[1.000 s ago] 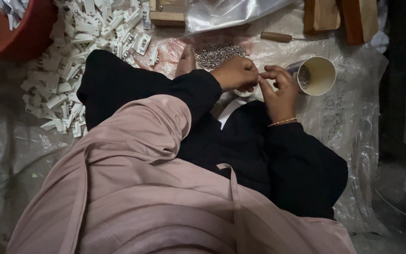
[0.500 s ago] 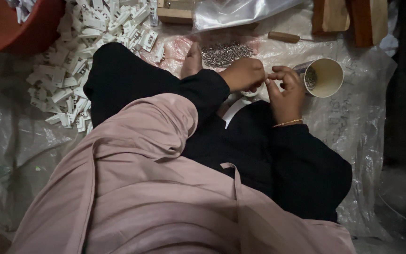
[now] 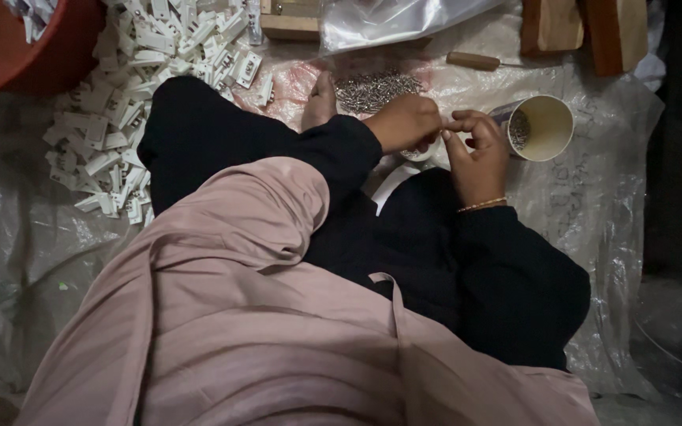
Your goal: The person sits on the floor and repeatedly picks up small white plastic components and metal pins, inserting the pins into the components by hand. The person places the assembled units into a nearby container.
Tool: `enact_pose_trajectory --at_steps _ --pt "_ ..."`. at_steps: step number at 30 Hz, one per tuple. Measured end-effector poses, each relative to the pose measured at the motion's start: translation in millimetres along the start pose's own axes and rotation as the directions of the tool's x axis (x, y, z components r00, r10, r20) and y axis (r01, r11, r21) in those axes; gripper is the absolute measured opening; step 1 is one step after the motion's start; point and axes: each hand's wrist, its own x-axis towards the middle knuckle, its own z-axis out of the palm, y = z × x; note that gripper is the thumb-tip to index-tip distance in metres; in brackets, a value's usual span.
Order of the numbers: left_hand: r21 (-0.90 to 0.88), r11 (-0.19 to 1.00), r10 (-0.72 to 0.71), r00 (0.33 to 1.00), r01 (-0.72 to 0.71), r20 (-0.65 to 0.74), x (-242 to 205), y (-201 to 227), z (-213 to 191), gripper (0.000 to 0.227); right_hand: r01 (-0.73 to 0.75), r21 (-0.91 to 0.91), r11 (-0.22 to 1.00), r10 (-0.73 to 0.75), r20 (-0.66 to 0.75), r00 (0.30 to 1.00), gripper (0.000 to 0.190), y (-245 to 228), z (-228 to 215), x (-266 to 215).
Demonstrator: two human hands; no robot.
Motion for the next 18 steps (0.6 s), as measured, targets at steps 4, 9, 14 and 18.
enact_pose_trajectory --at_steps 4,9,14,18 --pt "-0.022 0.998 0.066 0.997 -0.067 -0.030 -6 9 1 0.029 -0.022 -0.015 1.000 0.022 0.012 1.000 0.008 2 0 1" --pt "0.056 0.997 -0.043 0.997 0.047 -0.060 -4 12 2 0.037 0.011 -0.051 0.999 -0.010 0.021 1.000 0.007 5 0 1" --pt "0.185 0.982 -0.013 0.999 0.021 -0.048 -3 11 0 0.046 -0.059 -0.063 0.996 0.061 0.026 0.998 0.007 8 1 1" --pt "0.231 0.973 0.004 0.997 0.012 -0.072 -6 9 1 0.044 -0.033 -0.133 0.991 0.038 0.036 0.999 0.008 13 1 1"
